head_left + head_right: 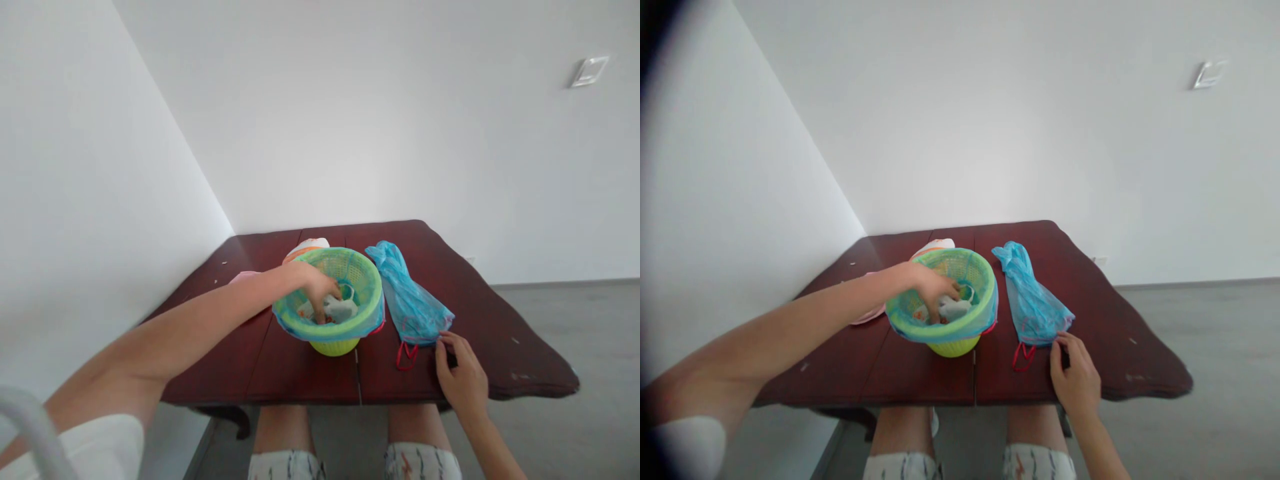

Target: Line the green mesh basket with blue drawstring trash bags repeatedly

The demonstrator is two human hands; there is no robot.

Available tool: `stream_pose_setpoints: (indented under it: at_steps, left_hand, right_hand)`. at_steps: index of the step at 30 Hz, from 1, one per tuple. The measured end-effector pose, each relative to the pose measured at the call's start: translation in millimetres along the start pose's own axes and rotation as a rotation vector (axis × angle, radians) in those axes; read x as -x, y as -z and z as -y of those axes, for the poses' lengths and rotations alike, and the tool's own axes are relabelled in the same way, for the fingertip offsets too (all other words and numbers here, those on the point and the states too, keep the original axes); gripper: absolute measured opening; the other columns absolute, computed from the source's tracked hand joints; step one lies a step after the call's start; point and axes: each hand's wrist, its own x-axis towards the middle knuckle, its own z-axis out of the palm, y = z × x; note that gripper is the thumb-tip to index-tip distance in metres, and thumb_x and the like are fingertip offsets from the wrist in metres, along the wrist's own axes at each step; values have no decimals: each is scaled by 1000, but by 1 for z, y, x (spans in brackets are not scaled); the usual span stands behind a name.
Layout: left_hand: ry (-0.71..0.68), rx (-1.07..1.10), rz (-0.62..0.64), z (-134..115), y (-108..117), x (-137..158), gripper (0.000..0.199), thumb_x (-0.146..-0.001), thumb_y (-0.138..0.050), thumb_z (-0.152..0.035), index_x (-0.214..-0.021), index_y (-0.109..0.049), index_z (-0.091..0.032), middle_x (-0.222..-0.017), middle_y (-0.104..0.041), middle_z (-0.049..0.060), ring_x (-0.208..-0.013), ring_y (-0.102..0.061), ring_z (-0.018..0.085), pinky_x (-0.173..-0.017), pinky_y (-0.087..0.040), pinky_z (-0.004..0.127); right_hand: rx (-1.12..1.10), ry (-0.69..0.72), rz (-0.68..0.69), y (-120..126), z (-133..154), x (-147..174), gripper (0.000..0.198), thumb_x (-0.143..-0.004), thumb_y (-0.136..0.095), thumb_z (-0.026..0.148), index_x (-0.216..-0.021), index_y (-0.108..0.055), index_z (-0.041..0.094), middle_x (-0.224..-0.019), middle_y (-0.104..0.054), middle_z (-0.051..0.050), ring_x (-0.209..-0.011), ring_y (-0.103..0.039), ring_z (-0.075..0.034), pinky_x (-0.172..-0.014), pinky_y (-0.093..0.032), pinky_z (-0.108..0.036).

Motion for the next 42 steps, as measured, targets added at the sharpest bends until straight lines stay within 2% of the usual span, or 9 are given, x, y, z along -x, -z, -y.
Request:
stream_pose_setpoints:
  at_steps: [3,6,10,12,17,21,30,36,42]
  left_hand:
    - [-13,24,-102,16,15,39,66,-81,-105,-60,-137,-88,-30,-154,-80,12,-142,-74,39,-121,-57,48]
    - [-50,86,-412,24,10,93,45,-112,-74,-65,-136,-84,-28,-140,-83,10,-127,-78,31,-113,-57,41]
    - [-115,-70,-904,21,-47,160,35,-122,-62,-56,-115,-75,-25,-98,-78,4,-85,-72,22,-84,-57,37]
    - [-136,-252,-1065,19,-89,178,33,-114,-80,-59,-120,-74,-26,-103,-81,4,-92,-78,25,-88,-62,40]
    - [-173,-566,-1306,19,-177,172,30,-103,-99,-39,-124,-78,-31,-107,-88,-1,-91,-84,22,-85,-69,37]
    - [-15,-471,-1441,24,-208,148,30,-108,-92,-25,-134,-82,-36,-108,-88,-1,-93,-85,21,-88,-69,37]
    - [-37,-246,-1521,24,-207,132,13,-114,-75,-21,-121,-82,-29,-106,-81,4,-90,-75,21,-83,-62,37]
    - [-151,11,-1556,12,-178,139,6,-116,-72,-26,-119,-78,-26,-113,-81,8,-103,-80,23,-93,-67,39]
    - [-274,85,-1492,14,-157,131,7,-120,-72,-32,-118,-73,-26,-102,-85,5,-92,-83,22,-85,-67,35]
  right_hand:
    - [-1,7,-9,-1,-1,-1,26,-119,-61,50,-116,-74,27,-130,-86,-13,-108,-84,-34,-97,-62,-49]
    - [-94,54,-34,4,3,-5,20,-119,-65,44,-117,-75,26,-125,-84,-12,-108,-83,-33,-97,-65,-50]
    - [-226,245,-45,23,38,-13,9,-114,-75,27,-123,-78,26,-119,-83,-11,-110,-82,-31,-99,-68,-51]
    - [-242,364,-27,31,70,-17,24,-111,-79,18,-133,-80,28,-124,-83,-11,-111,-82,-30,-99,-69,-50]
    - [-269,463,4,19,140,-35,48,-110,-82,16,-153,-80,37,-125,-81,-11,-108,-81,-31,-91,-71,-50]
    - [-309,475,51,-1,158,-53,41,-112,-80,18,-146,-86,39,-114,-75,-8,-96,-76,-27,-84,-70,-48]
    - [-466,479,215,15,169,-75,26,-112,-76,18,-126,-92,34,-109,-76,-6,-93,-78,-24,-80,-68,-40]
    - [-480,411,243,31,182,-101,19,-116,-74,27,-122,-92,31,-104,-91,-5,-85,-85,-24,-80,-71,-37]
    - [-515,409,246,33,196,-126,15,-117,-72,30,-120,-87,29,-104,-90,-4,-88,-86,-24,-84,-70,-36]
